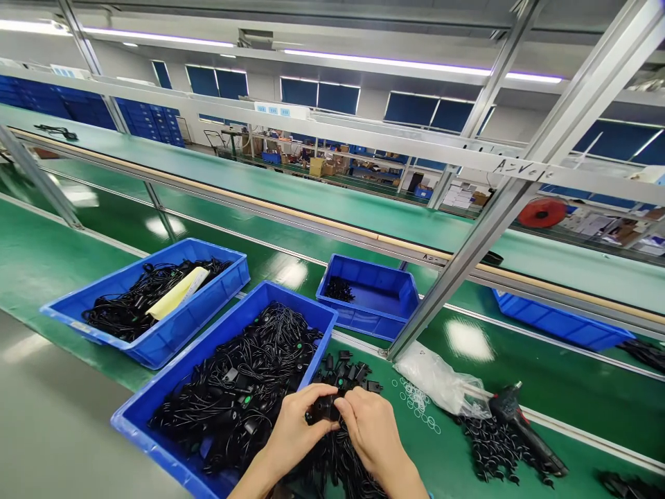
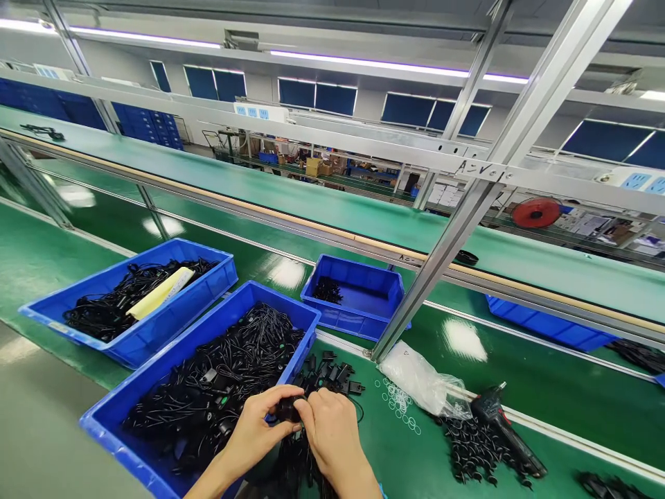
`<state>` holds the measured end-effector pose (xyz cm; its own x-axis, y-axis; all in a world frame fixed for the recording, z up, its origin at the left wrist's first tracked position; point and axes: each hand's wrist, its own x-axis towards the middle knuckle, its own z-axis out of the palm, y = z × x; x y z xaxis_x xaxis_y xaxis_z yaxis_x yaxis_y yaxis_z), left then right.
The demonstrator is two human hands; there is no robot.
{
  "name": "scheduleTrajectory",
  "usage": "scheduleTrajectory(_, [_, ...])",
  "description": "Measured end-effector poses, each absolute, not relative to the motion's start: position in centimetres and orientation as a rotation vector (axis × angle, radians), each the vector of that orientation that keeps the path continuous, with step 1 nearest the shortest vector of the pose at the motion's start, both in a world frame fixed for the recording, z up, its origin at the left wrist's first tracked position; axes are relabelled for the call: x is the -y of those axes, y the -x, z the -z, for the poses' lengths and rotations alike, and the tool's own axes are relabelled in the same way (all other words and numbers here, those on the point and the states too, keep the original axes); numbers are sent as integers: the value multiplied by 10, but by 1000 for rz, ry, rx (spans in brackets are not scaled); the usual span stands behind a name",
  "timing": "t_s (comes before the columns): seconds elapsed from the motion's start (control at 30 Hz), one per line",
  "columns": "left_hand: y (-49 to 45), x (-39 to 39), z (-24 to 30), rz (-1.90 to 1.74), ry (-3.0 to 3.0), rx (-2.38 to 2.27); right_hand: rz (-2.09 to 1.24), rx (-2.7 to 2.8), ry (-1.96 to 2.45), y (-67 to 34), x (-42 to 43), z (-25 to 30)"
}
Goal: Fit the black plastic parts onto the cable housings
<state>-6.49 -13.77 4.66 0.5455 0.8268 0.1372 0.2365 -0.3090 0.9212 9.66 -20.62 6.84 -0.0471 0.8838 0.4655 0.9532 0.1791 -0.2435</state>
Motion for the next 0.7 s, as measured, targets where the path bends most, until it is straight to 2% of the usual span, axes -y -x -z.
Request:
scheduleTrajectory(0.17, [61, 142, -29, -824, -1916, -852, -129, 1901, 1759, -102, 208, -58])
scheduleTrajectory(0.3, [51, 159, -7, -977, -2107, -849, -721, 1490, 1808, -104, 216, -32])
scheduleTrajectory(0.37, [45, 170, -4, -940, -2185, -832, -838, 1371, 1691, -105, 224, -17])
scheduleTrajectory(0.53, [59, 152, -21, -572, -2082, -626, -940, 1126, 1642, -112, 252, 16])
scheduleTrajectory(0.7, [97, 56, 0, -130, -1903, -1363, -965, 734, 1574, -114, 278, 36])
